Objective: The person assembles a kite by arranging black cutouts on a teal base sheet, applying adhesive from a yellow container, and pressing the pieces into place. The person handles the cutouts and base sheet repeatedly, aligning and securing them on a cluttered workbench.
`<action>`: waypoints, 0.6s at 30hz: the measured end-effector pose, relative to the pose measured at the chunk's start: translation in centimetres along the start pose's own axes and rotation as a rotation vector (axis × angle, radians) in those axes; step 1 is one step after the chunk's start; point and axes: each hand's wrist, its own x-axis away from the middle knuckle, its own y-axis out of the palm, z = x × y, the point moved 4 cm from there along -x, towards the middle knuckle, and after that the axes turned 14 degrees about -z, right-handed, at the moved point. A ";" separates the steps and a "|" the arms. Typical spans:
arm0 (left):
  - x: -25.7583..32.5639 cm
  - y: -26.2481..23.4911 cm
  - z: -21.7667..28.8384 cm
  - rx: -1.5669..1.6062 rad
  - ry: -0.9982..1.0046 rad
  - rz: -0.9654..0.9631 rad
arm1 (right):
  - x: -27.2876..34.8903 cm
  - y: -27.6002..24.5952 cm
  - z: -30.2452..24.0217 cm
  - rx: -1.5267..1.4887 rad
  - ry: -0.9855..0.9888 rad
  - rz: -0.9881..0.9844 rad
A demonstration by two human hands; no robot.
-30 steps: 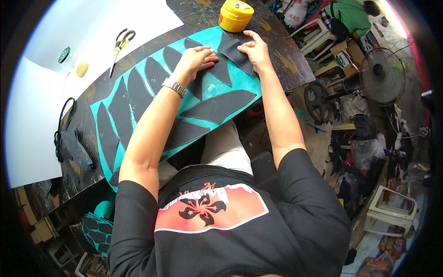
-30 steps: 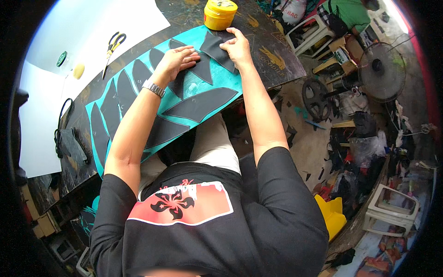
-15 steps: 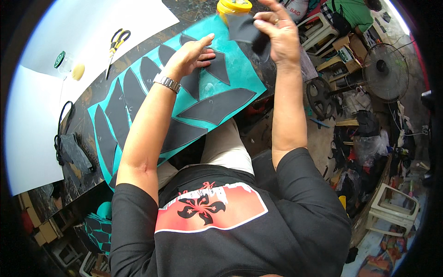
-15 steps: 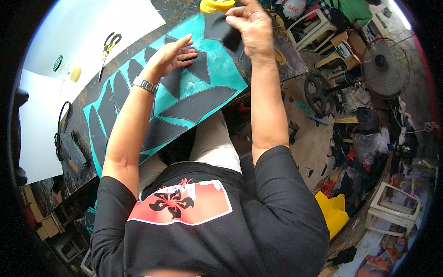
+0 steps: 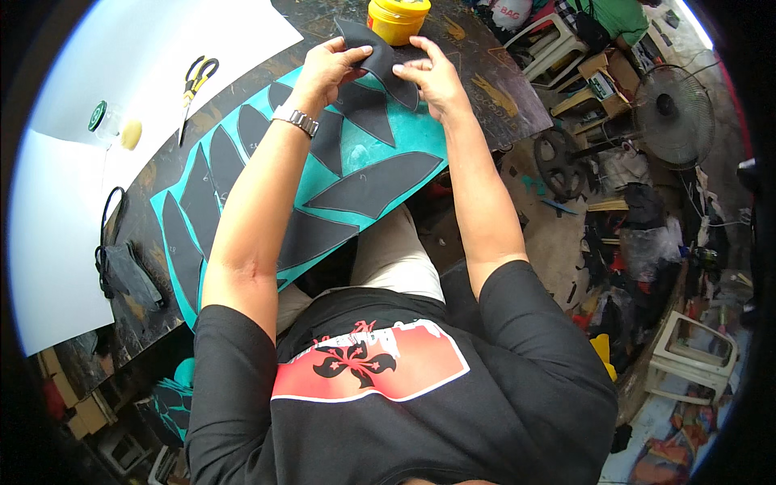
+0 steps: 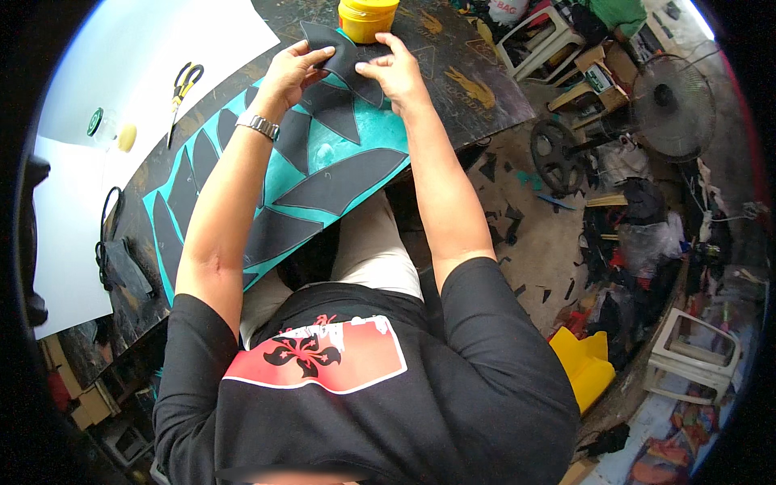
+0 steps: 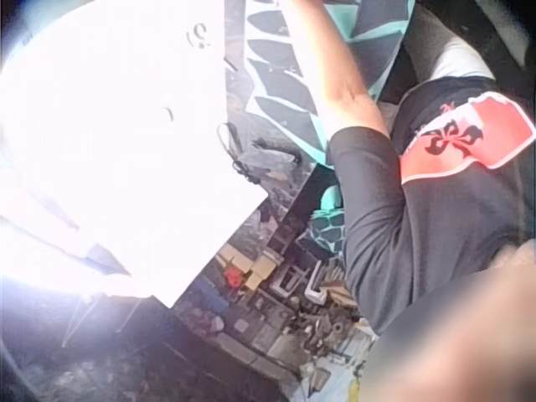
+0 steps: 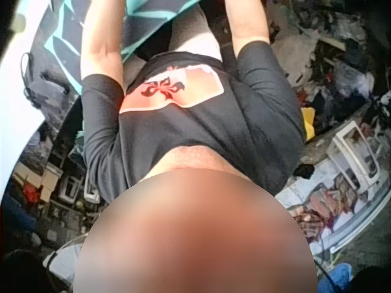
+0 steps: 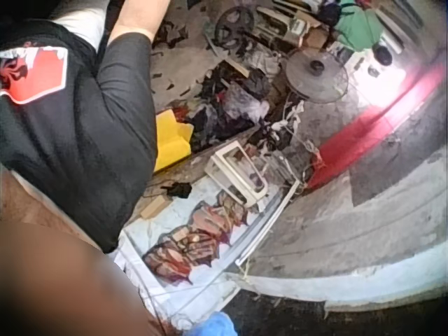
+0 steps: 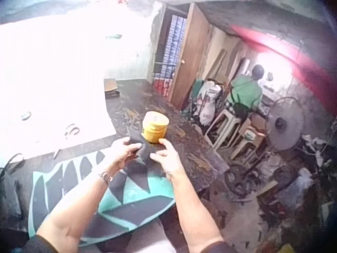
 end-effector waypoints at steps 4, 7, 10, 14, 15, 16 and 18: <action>-1.0 -0.6 -1.2 -0.223 0.020 0.029 | 1.8 0.1 1.0 -0.064 0.112 0.047; -1.5 -1.0 -1.3 -0.657 0.042 0.104 | 2.4 0.5 1.3 0.133 0.085 0.181; -1.6 -1.3 -1.3 -0.761 0.071 0.210 | 2.8 0.9 1.5 0.356 -0.047 0.293; -1.8 -1.5 -1.3 -0.728 0.069 0.251 | 2.9 1.0 1.8 0.409 -0.088 0.355; -1.8 -1.4 -1.3 -0.776 0.061 0.257 | 2.9 0.9 1.9 0.399 -0.077 0.357; -2.0 -1.5 -1.3 -0.775 0.057 0.247 | 2.9 0.8 2.0 0.338 -0.047 0.358; -2.2 -1.5 -1.4 -0.781 0.052 0.241 | 2.9 0.6 2.3 0.220 -0.004 0.354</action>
